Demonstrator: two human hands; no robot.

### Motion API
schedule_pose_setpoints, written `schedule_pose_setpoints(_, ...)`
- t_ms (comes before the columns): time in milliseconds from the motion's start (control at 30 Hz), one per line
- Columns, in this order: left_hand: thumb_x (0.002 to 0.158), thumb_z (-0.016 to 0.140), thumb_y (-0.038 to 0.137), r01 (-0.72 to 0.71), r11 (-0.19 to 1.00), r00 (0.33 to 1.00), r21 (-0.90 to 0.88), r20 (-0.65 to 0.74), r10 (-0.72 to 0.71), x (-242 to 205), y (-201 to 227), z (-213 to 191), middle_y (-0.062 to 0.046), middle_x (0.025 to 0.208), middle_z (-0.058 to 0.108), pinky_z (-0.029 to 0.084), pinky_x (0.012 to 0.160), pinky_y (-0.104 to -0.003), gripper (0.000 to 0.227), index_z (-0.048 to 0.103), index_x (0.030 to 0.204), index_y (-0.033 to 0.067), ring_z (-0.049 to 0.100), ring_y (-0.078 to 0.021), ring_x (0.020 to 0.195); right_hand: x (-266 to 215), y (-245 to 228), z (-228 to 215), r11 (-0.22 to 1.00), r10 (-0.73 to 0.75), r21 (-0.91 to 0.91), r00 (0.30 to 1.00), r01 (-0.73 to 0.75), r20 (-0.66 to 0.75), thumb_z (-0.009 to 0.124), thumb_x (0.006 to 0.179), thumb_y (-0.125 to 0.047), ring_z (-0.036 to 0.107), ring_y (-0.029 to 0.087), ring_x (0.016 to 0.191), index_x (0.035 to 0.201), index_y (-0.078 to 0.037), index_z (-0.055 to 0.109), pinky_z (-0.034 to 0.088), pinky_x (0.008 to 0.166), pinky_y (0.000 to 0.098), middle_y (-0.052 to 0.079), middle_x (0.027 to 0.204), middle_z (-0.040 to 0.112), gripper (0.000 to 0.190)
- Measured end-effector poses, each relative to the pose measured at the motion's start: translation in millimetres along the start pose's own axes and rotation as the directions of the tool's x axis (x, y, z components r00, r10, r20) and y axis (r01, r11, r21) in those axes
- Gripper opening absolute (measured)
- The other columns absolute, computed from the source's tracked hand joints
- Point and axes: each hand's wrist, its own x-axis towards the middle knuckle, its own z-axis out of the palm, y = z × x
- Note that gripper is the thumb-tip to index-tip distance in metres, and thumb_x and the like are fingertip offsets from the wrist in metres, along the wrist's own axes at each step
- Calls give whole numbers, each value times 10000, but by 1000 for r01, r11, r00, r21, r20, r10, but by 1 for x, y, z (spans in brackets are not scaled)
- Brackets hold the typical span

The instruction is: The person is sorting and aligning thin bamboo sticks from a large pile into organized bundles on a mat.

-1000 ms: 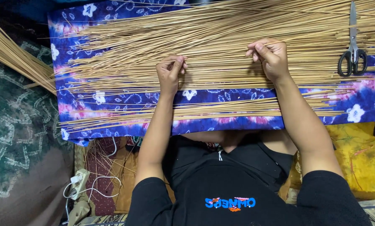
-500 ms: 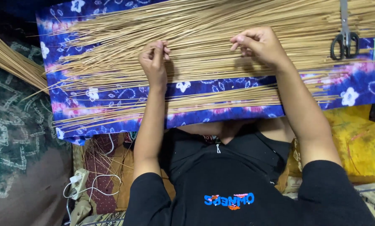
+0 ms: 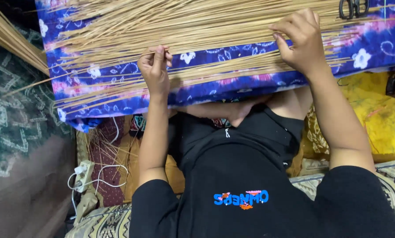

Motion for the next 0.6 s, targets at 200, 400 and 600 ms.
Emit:
schedule_pose_setpoints(200,946,672,381,400,843,902,359,12,-432,-35,20,-2,-108,705,728,524,475,-212,464,764,933,-73,565,-84,488,-48,0,7,996,60,64,998,-59,-10,790,949,100,543,300,959,1142,36,840,496,884,384,148,1047,634,210)
schedule_pose_setpoints(400,871,721,-64,-475,459,880,751,400,255,-74,61,48,-89,912,658,517,704,-309,193,676,1049,-6,610,-194,752,-72,7,16,989,85,124,996,-82,-16,752,896,125,559,302,990,1093,60,836,499,899,383,148,1047,618,223)
schedule_pose_setpoints(600,860,753,10,-608,92,790,789,590,168,-62,31,31,-27,1013,651,360,935,-401,214,755,1062,81,570,-218,943,-77,8,22,979,110,176,994,-105,-15,704,882,174,557,299,979,1106,51,834,506,858,384,147,1051,600,287)
